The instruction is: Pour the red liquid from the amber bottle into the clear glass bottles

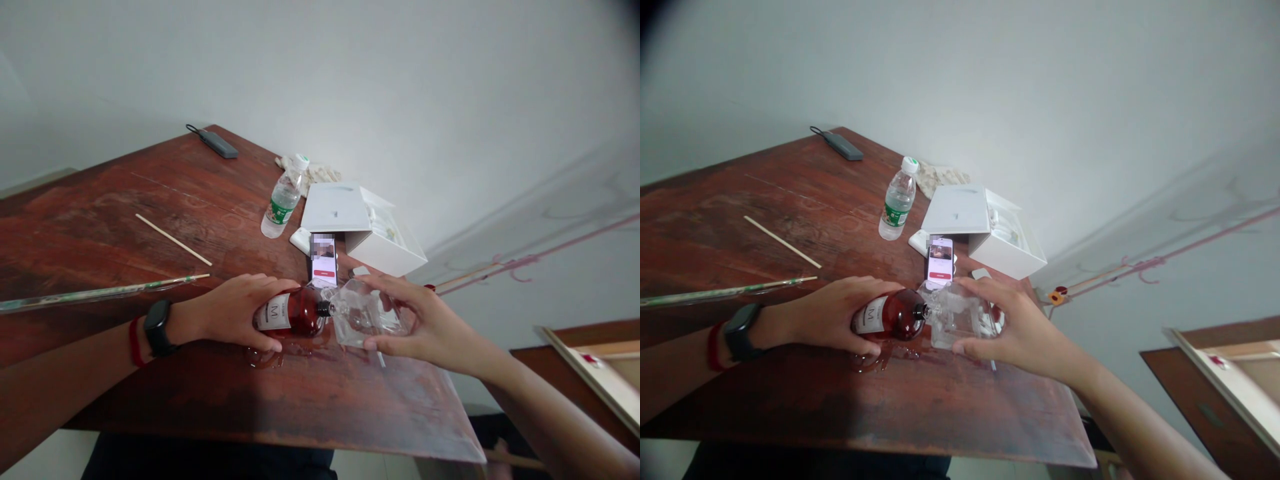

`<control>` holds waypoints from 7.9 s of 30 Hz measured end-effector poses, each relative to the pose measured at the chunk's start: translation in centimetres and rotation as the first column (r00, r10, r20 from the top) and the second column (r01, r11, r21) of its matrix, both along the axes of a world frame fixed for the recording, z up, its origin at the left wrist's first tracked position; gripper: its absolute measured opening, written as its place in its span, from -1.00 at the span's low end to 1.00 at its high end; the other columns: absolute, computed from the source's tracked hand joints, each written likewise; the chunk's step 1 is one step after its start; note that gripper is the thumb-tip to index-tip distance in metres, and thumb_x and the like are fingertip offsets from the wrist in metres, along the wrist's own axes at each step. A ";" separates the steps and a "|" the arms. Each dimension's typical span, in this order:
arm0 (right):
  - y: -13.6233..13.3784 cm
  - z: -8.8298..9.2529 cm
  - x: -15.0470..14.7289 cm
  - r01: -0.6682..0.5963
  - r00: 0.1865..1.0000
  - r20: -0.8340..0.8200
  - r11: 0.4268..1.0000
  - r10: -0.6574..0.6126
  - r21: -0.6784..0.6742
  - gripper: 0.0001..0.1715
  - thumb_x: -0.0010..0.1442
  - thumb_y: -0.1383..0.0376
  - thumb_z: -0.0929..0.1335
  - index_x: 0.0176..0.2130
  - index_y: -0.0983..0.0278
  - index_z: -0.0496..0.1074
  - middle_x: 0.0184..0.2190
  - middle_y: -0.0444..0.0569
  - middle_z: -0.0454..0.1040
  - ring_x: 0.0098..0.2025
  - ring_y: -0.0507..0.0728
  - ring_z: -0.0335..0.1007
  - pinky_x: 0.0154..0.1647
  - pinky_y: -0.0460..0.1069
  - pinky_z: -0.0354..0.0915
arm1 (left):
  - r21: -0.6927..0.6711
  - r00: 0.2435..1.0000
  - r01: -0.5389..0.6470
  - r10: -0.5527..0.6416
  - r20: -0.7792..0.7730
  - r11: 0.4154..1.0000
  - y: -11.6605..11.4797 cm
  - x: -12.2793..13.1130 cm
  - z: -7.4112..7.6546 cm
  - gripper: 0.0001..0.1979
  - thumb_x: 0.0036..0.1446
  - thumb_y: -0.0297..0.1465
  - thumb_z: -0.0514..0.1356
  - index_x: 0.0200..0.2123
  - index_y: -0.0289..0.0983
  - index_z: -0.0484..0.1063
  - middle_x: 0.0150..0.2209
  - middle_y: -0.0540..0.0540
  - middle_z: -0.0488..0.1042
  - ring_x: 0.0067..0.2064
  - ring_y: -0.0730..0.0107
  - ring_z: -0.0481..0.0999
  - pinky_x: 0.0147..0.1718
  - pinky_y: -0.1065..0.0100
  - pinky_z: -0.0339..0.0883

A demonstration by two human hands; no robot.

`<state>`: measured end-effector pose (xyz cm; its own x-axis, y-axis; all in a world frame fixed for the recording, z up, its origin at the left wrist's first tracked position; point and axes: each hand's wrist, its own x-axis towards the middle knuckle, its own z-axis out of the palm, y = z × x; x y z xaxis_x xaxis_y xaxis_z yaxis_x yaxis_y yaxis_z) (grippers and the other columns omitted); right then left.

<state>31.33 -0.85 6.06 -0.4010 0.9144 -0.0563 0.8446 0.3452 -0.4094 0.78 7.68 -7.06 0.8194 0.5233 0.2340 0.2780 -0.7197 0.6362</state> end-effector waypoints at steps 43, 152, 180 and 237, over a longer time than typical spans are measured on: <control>0.1 0.4 -0.3 0.005 1.000 -0.014 1.000 -0.005 0.015 -0.10 0.09 -0.07 0.64 0.34 -0.03 0.47 0.47 0.04 0.34 0.45 0.50 0.32 0.38 0.45 0.37 | -0.020 1.000 0.005 -0.006 -0.009 1.000 -0.1 -0.1 0.5 -0.20 0.04 -0.05 0.50 0.31 -0.09 0.39 0.16 -0.15 0.61 0.15 -0.17 0.60 0.10 0.09 0.44; 0.2 1.5 -1.0 -0.067 0.993 0.098 0.996 0.062 0.050 -0.07 0.16 -0.08 0.59 0.40 -0.03 0.39 0.47 0.03 0.35 0.47 0.43 0.31 0.44 0.39 0.31 | 0.012 0.997 -0.032 0.033 -0.064 0.999 -0.3 -0.2 0.0 -0.10 0.00 -0.12 0.58 0.35 -0.16 0.33 0.24 -0.19 0.57 0.20 -0.12 0.61 0.14 0.10 0.44; 0.2 1.9 -1.3 -0.069 0.985 0.162 0.991 0.050 0.116 -0.11 0.14 -0.11 0.58 0.36 0.02 0.47 0.30 0.08 0.56 0.24 0.43 0.59 0.32 0.37 0.46 | 0.029 0.997 -0.045 0.047 -0.058 0.999 -0.3 -0.2 -0.3 -0.07 -0.01 -0.12 0.58 0.35 -0.18 0.30 0.26 -0.22 0.55 0.23 -0.14 0.59 0.19 0.07 0.43; 0.5 3.4 -2.9 -0.098 0.955 0.289 0.992 0.072 0.075 -0.12 0.23 -0.04 0.54 0.41 0.14 0.41 0.28 0.13 0.57 0.16 0.39 0.63 0.13 0.26 0.58 | 0.070 0.993 -0.069 0.075 -0.088 0.995 -0.3 -0.3 -0.5 -0.08 -0.02 -0.07 0.58 0.33 -0.21 0.34 0.17 -0.25 0.60 0.13 -0.18 0.64 0.04 0.11 0.47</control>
<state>28.43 -0.35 9.44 -0.4563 0.8840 -0.1013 0.8877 0.4444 -0.1206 0.46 7.42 -7.61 0.7996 0.5675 0.1966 0.3850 -0.7355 0.5575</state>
